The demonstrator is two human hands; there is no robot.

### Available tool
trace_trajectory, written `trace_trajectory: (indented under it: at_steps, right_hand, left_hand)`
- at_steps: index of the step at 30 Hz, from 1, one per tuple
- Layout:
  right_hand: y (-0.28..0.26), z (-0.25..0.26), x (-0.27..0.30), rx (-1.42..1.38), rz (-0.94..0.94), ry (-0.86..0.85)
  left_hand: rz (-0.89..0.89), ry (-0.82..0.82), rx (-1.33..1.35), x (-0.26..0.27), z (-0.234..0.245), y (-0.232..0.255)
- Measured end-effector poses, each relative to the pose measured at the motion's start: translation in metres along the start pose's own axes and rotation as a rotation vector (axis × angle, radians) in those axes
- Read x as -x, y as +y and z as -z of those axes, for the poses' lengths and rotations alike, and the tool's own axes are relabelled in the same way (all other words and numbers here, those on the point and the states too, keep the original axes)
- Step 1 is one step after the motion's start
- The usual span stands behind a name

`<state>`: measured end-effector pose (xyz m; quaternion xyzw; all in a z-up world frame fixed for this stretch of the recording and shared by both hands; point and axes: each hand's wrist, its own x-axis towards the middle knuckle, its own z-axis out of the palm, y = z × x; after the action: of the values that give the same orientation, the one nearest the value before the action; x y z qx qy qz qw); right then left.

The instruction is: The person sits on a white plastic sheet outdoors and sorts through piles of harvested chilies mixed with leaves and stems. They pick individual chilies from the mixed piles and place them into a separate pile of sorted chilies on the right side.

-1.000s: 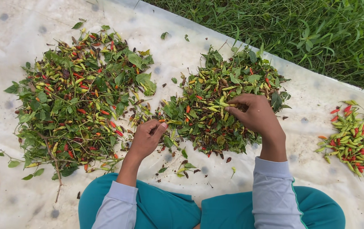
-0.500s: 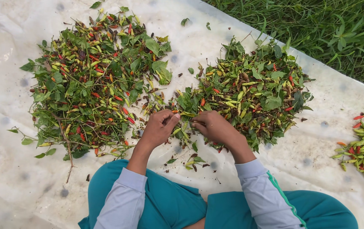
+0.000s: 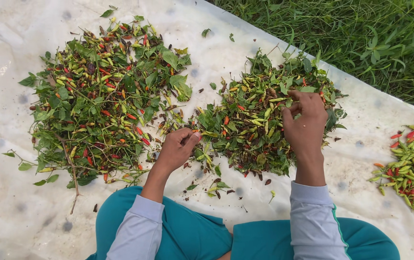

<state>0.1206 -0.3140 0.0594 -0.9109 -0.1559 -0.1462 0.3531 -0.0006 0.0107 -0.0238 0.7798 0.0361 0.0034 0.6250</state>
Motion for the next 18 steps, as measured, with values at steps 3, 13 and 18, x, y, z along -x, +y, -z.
trace_trajectory:
  at_steps: [3, 13, 18]
  right_hand:
    - [-0.035, -0.019, 0.004, -0.147, -0.043, -0.206]
    - [-0.057, -0.168, 0.111, 0.299, -0.083, -0.995]
    - [-0.056, -0.133, 0.086, 0.199, -0.116, -1.043]
  left_hand:
    - [-0.011, 0.019, -0.032, -0.005, -0.002, -0.010]
    - [-0.007, -0.002, -0.027, -0.004, 0.001, 0.001]
    - [-0.001, -0.031, 0.025, -0.004, 0.002, 0.006]
